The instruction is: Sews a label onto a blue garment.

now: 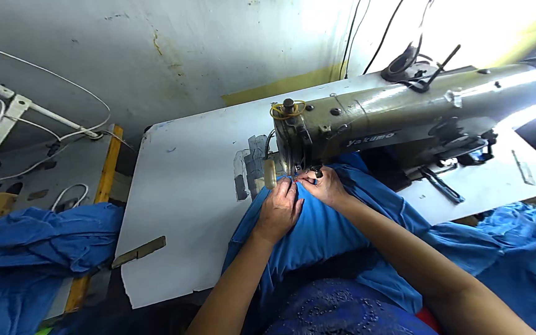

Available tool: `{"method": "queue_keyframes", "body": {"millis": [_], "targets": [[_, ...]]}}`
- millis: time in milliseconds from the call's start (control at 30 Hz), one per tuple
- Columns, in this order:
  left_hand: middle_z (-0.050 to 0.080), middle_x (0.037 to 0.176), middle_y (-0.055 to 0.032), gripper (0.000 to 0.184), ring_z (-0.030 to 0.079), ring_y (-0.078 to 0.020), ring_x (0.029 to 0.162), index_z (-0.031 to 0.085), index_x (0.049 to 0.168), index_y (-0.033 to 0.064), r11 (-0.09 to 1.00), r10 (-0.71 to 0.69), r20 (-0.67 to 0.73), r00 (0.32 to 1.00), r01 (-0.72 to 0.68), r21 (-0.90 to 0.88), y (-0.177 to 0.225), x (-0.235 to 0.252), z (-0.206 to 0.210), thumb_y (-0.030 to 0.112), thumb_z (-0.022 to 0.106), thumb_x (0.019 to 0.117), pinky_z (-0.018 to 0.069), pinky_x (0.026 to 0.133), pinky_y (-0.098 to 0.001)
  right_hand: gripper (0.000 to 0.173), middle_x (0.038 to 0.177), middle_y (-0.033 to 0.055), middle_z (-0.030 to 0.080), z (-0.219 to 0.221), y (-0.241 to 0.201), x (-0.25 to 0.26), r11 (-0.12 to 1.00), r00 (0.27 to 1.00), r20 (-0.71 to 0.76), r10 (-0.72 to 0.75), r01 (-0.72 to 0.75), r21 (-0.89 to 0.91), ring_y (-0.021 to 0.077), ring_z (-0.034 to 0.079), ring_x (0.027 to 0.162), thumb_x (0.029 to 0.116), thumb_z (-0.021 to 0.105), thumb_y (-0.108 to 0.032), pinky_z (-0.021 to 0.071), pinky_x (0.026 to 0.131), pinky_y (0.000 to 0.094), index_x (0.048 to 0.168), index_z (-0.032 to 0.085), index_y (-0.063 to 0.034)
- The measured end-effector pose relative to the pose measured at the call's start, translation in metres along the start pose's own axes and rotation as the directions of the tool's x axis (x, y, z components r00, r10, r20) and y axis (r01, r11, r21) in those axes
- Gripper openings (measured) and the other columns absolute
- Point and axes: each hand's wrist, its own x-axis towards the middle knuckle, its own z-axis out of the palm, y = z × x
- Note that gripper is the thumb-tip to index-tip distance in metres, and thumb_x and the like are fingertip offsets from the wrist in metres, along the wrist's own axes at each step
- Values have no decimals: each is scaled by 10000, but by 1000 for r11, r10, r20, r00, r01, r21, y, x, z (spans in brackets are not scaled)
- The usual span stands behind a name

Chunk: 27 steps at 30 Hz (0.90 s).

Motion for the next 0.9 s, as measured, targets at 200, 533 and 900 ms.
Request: {"method": "queue_keyframes", "body": {"millis": [200,533,900], "targets": [[650,1324,-250,431,626,-376,1268,691,1227,-65,1000,-4,17,1000,4,13,2,1,0,266,525,1007,524,1045,-445,125,791,77,700,-3,0,1,1000,999,43,19,-20,18,134,568,656,903,707,-138,494,657,308,880,797,-56],[647,1343,-247,426,612,-356,1300,678,1217,-101,997,-46,27,999,48,-57,2,1,-3,247,531,1020,488,1094,-434,159,809,113,712,-4,1,5,996,993,85,87,-87,-11,197,633,719,917,704,-170,525,732,401,911,798,-42],[620,1392,-226,454,609,-335,1303,655,1279,-87,989,-91,97,991,101,-110,-5,7,-4,270,517,1035,494,1081,-433,200,824,192,705,-3,2,11,995,997,48,67,-63,-81,310,688,788,900,740,-163,547,771,492,845,747,29]]}}
